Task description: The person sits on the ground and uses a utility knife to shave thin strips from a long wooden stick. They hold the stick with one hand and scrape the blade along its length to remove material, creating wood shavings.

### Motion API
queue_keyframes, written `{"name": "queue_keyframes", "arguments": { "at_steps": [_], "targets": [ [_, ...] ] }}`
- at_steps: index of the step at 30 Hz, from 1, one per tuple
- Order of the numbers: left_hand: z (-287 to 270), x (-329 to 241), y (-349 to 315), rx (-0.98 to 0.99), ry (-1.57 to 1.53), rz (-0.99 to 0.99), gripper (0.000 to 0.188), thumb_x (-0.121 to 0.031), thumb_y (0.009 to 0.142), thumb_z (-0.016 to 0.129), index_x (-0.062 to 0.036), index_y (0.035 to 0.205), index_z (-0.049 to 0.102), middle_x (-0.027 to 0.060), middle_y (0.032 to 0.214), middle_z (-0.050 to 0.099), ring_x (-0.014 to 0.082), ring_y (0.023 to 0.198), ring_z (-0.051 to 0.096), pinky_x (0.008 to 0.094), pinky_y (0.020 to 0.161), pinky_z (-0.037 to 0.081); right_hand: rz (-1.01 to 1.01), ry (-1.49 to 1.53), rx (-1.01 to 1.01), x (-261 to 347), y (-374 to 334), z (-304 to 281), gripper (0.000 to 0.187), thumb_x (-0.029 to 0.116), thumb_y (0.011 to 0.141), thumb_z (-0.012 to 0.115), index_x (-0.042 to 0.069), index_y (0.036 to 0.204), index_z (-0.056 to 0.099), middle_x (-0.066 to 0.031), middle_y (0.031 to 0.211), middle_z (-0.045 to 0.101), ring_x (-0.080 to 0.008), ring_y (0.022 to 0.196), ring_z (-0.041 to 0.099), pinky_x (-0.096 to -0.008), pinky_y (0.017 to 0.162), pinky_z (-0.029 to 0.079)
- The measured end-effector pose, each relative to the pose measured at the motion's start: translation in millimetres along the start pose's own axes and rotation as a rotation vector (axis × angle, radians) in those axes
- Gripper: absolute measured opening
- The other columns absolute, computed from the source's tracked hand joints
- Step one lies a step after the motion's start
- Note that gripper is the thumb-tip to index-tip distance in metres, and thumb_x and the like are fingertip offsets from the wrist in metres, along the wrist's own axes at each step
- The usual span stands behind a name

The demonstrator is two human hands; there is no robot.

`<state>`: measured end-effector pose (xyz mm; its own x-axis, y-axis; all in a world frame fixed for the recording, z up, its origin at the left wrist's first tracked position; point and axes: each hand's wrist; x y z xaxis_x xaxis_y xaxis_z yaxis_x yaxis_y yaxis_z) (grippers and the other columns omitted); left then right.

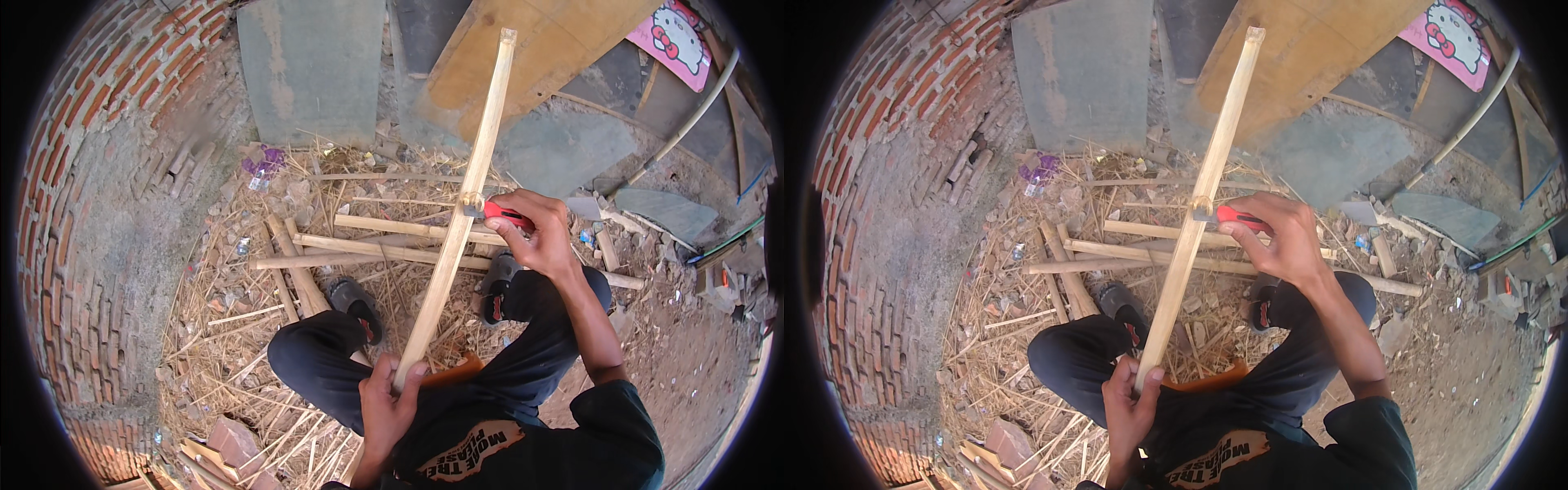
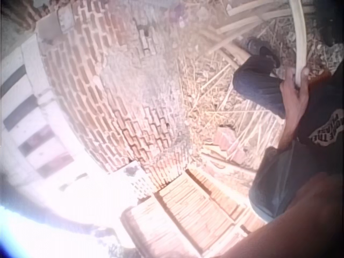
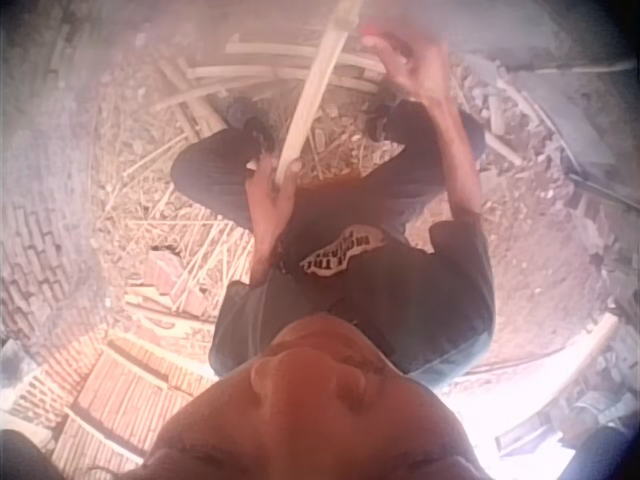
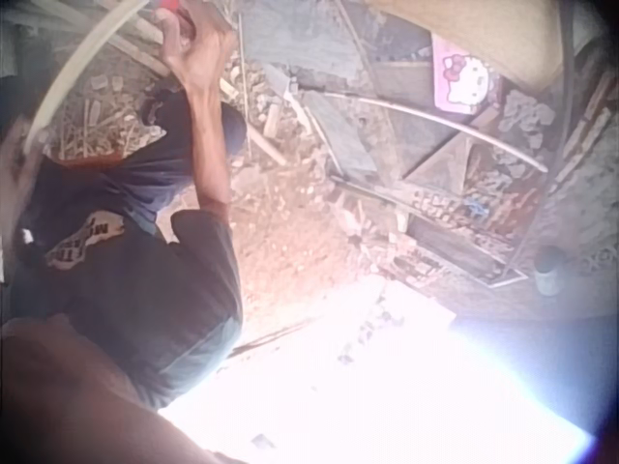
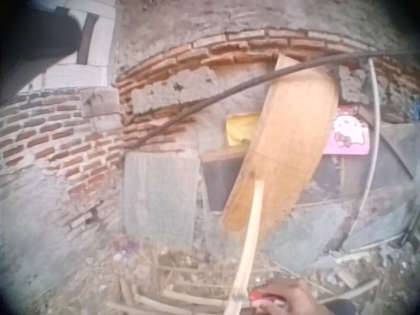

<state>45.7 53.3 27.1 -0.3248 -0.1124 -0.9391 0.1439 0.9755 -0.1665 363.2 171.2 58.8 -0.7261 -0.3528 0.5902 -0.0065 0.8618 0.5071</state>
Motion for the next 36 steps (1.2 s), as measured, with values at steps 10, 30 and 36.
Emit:
{"name": "queue_keyframes", "arguments": {
  "at_steps": [10, 30, 36],
  "targets": [
    [-6.3, 11.3, -9.1, -0.004, -0.021, -0.047, 0.032, -0.019, 0.105, 0.079, -0.0035, 0.088, 0.056, 0.0006, 0.059, 0.055, 0.0017, 0.058, 0.041, 0.0263, 0.051, 0.031, -0.034, 0.000, -0.005, -18.0, 22.3, -0.9, 0.027, 0.018, 0.092, 0.087, -0.003, 0.109, 0.081, -0.0190, 0.098, 0.080, -0.0290, 0.079, 0.078, -0.0370, 0.071, 0.061],
    [-17.3, 37.7, -40.0, 0.088, -0.106, -0.177, 0.023, -0.016, 0.108, 0.073, -0.0057, 0.093, 0.060, -0.0083, 0.067, 0.057, -0.0020, 0.060, 0.043, 0.0217, 0.055, 0.031, 0.145, -0.155, -0.121, -103.0, 98.9, -24.7, 0.033, 0.034, 0.099, 0.082, 0.003, 0.114, 0.083, -0.0145, 0.084, 0.078, -0.0203, 0.068, 0.066, -0.0344, 0.066, 0.051],
    [-18.7, 43.0, -44.7, 0.100, -0.157, -0.188, 0.027, -0.018, 0.110, 0.072, -0.0072, 0.091, 0.057, -0.0086, 0.067, 0.056, -0.0023, 0.060, 0.045, 0.0213, 0.053, 0.031, 0.239, -0.273, -0.061, -114.8, 119.5, -32.2, 0.035, 0.039, 0.101, 0.080, 0.007, 0.116, 0.084, -0.0138, 0.091, 0.080, -0.0241, 0.078, 0.072, -0.0365, 0.076, 0.057]
  ]
}}
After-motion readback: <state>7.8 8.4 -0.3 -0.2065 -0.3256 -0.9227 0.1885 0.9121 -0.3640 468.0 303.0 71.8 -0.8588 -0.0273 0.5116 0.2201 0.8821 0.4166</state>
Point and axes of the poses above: each hand's wrist, its own y-axis towards the middle knuckle, its own z-axis out of the palm, x = y × z
